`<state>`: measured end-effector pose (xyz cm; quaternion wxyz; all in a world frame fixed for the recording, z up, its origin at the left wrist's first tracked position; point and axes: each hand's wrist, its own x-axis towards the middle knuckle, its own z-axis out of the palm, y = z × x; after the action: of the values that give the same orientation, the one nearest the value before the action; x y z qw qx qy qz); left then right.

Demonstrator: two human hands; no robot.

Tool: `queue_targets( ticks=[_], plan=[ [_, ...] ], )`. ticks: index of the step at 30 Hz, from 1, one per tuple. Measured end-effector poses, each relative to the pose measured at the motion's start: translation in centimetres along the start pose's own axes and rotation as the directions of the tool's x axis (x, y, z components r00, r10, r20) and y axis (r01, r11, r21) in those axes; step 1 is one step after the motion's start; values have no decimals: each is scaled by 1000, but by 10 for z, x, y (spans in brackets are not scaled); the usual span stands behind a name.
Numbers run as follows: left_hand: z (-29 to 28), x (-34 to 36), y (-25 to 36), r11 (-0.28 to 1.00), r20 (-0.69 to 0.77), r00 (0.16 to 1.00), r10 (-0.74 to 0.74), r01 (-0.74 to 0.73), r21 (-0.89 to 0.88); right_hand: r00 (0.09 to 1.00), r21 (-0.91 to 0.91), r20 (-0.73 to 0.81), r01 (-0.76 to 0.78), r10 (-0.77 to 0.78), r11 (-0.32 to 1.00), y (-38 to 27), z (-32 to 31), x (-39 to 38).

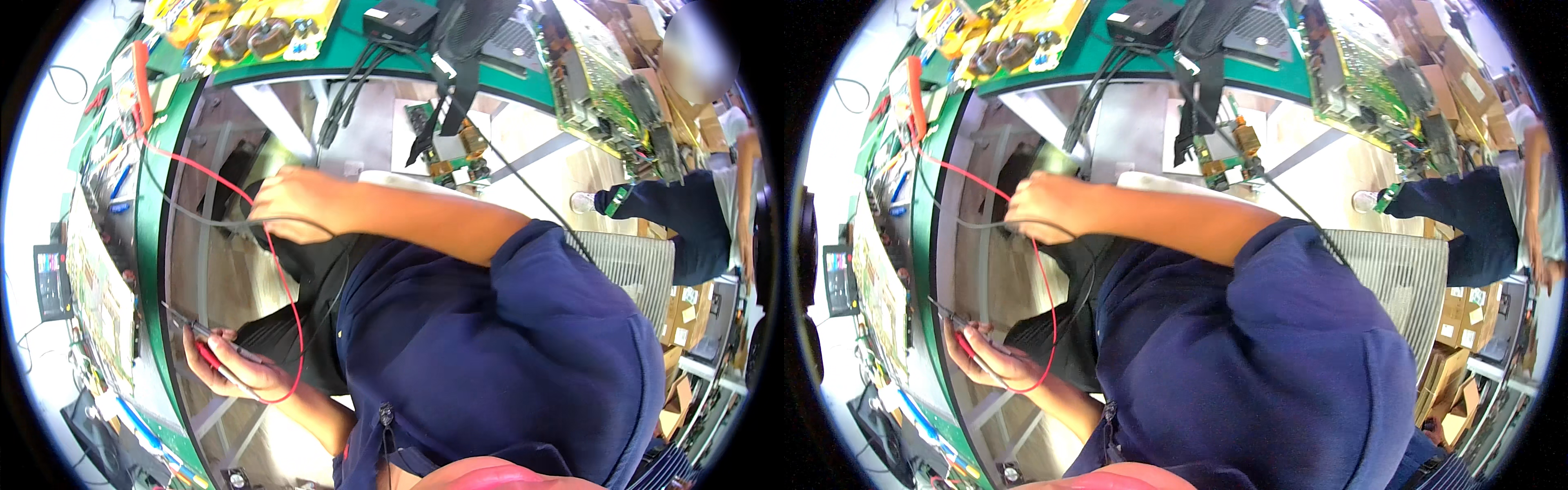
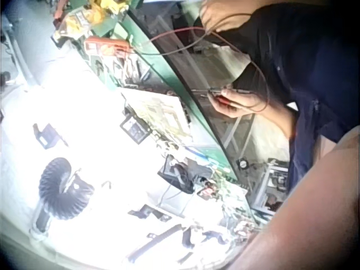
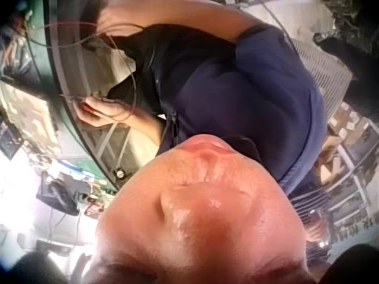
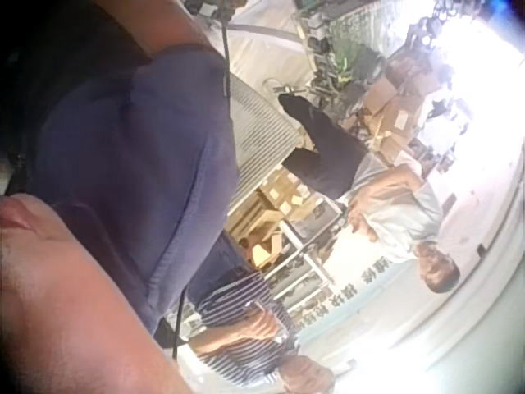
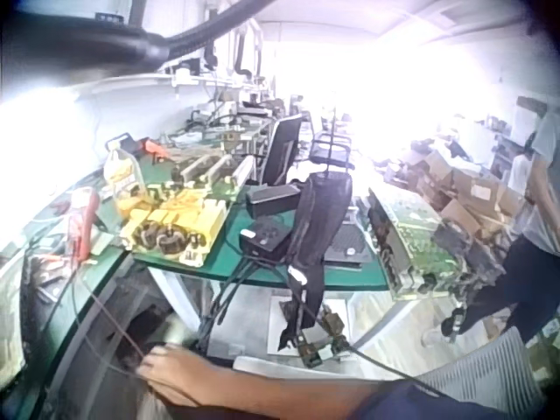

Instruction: The person uses a multimeter probe and a soldering iron to work on a large circuit board, then picks up and turns over a heavy internal component.

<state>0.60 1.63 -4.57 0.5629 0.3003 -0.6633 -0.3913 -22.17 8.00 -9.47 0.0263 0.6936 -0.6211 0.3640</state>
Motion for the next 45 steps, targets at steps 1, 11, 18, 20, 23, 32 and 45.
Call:
queue_targets(
  ticks=[1,11,18,20,23,32,45],
  plan=[
    [4,-1,7,1000,-11,1000,-9,9,-2,1000,-33,-17,20,-20,999,7,-1,-6],
    [5,-1,-6,999,-28,999,35,-35,13,829,-197,206,-485,520,852,55,-20,-48],
    [1,0,-17,994,-14,997,-79,79,79,592,-342,292,-670,752,660,121,-7,-88],
    [2,1,-26,994,-6,997,-83,83,77,570,-307,276,-711,774,633,130,5,-106],
    [13,0,-28,986,59,990,-125,117,119,459,47,439,-870,772,490,160,24,-145],
    [17,-13,-36,996,35,998,-52,50,68,668,139,122,-744,734,654,71,-49,-55],
    [10,-8,-17,999,-14,1000,-18,19,50,789,819,-550,445,-275,-361,-58,-191,-2]
  ],
)
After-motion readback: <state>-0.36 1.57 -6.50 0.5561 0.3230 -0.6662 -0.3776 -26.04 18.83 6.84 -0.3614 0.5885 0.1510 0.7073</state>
